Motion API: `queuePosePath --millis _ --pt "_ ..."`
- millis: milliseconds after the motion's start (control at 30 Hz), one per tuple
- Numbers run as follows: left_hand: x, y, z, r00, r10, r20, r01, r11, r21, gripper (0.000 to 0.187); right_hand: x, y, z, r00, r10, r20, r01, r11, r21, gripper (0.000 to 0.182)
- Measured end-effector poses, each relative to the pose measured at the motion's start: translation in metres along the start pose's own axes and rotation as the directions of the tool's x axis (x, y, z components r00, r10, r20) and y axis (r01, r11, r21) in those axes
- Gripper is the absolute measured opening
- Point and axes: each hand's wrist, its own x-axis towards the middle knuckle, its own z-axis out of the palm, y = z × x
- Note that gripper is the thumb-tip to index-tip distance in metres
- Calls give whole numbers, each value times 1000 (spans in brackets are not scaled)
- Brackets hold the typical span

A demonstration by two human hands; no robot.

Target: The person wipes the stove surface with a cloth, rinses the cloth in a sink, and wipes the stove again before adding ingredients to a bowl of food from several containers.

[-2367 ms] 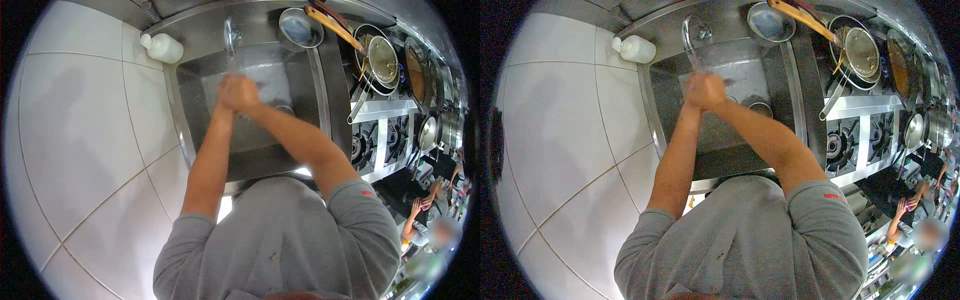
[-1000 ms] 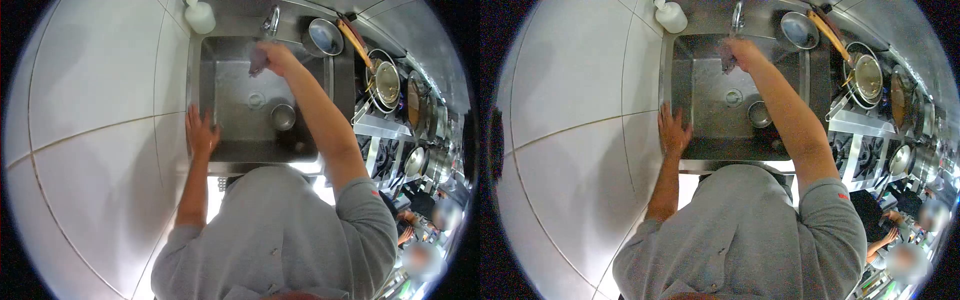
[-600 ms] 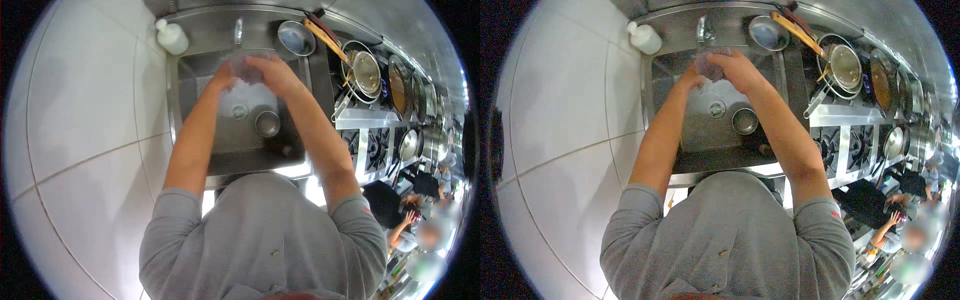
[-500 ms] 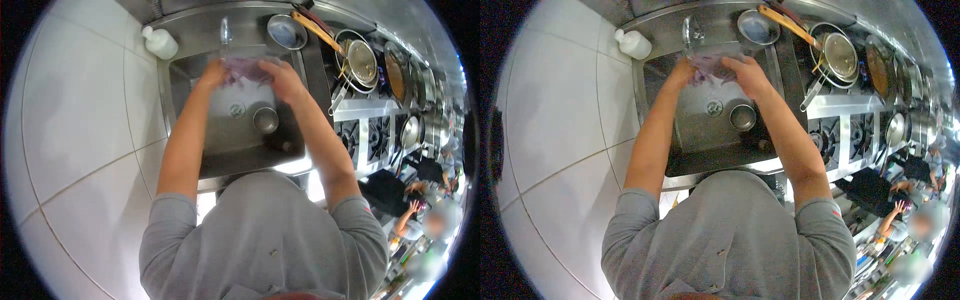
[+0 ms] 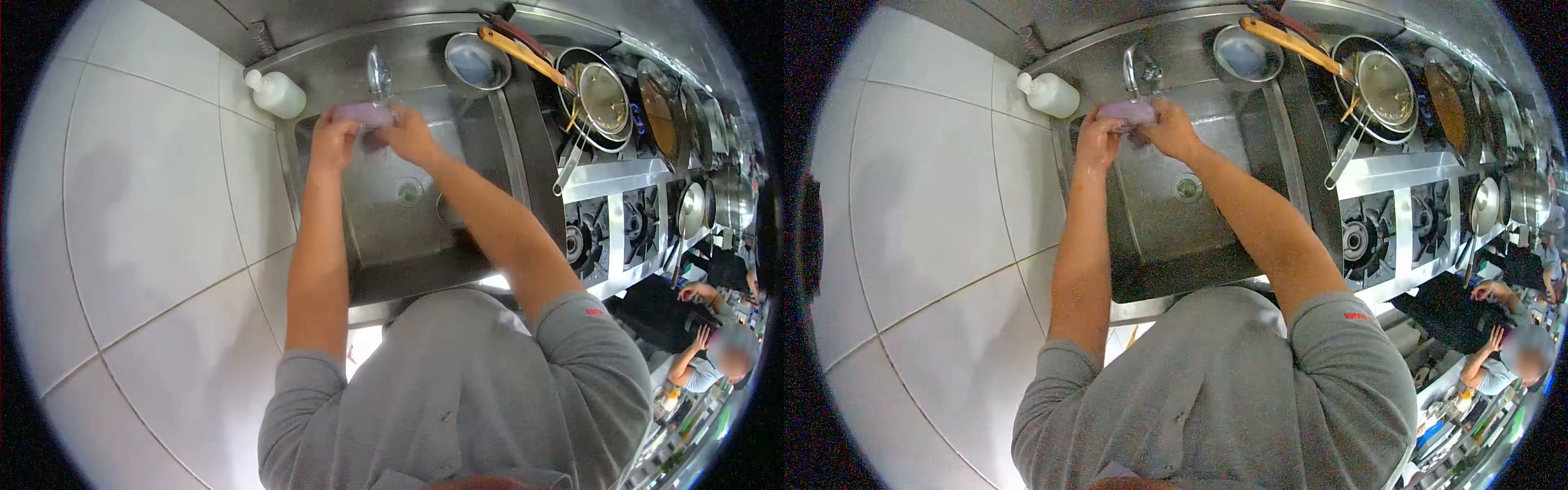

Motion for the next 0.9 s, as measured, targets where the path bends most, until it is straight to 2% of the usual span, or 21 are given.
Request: queuePosePath --millis 33,67,133,167,233,300,367,400,433,467,500,533,567,600,633,700,733,767,833,867,900 --pt "0 -16 -12 995 11 -98 -36 965 -261 45 6 -11 0 996 -69 -58 58 985 -162 37" --pt "-4 -32 -11 994 14 -108 -42 963 -265 45 9 -17 2 984 -144 -105 103 941 -322 33" --pt "-17 -58 14 995 -96 -33 40 669 -743 39 9 -19 11 986 -93 -137 63 976 -209 34" --pt "-21 -61 27 995 -97 -36 38 668 -743 39 8 -19 15 984 -37 -173 21 996 -92 38" --pt "-26 -60 51 1000 8 8 4 427 -904 47 -5 -21 7 983 -96 -156 75 988 -135 40" --pt "-13 -40 59 996 -94 3 44 436 -899 47 -13 -5 -7 978 -148 -149 120 976 -181 43" --pt "2 -33 63 981 -194 2 90 444 -892 48 -18 19 -16 846 -515 -137 387 770 -507 41" --pt "12 -36 61 979 -177 -105 13 563 -827 53 -27 8 -19 846 -516 -137 385 768 -512 41" --pt "19 -40 60 968 -143 -208 -59 672 -739 61 -38 -4 -22 990 -31 -134 25 998 -49 38" --pt "17 -37 63 969 -144 -199 -52 673 -738 61 -47 -11 -25 907 410 97 -414 828 378 39" --pt "9 -31 66 968 -71 -240 -39 905 -423 56 -46 -7 -25 907 412 86 -412 825 387 39" --pt "1 -24 70 969 19 -245 -30 999 -40 52 -41 -2 -20 837 485 253 -524 576 627 45" --pt "-7 -17 74 973 18 -231 -25 999 -28 52 -33 8 -18 764 478 434 -591 249 767 54" --pt "-19 -14 76 971 153 -183 -93 949 300 47 -30 21 -14 826 266 497 -561 302 771 61" --pt "-28 -11 77 959 267 -95 -162 790 592 44 -28 34 -2 829 261 495 -556 290 779 61" --pt "-32 -23 74 922 342 -179 -200 820 535 33 -22 29 41 771 610 185 -476 359 803 51" --pt "-29 -32 66 919 241 -314 -110 918 381 34 -24 28 58 822 564 78 -308 324 895 41" --pt "-29 -27 65 896 120 -427 -35 979 201 35 -23 28 70 825 559 83 -309 324 894 41" --pt "-30 -18 65 844 57 -533 -40 998 43 38 -22 30 85 793 398 -460 -128 848 514 33" --pt "-33 -13 66 788 -28 -615 -57 991 -118 40 -25 25 85 798 394 -455 -129 850 510 33" --pt "-34 -16 60 784 -26 -620 -64 990 -122 40 -28 16 80 828 269 -492 -160 954 254 30"
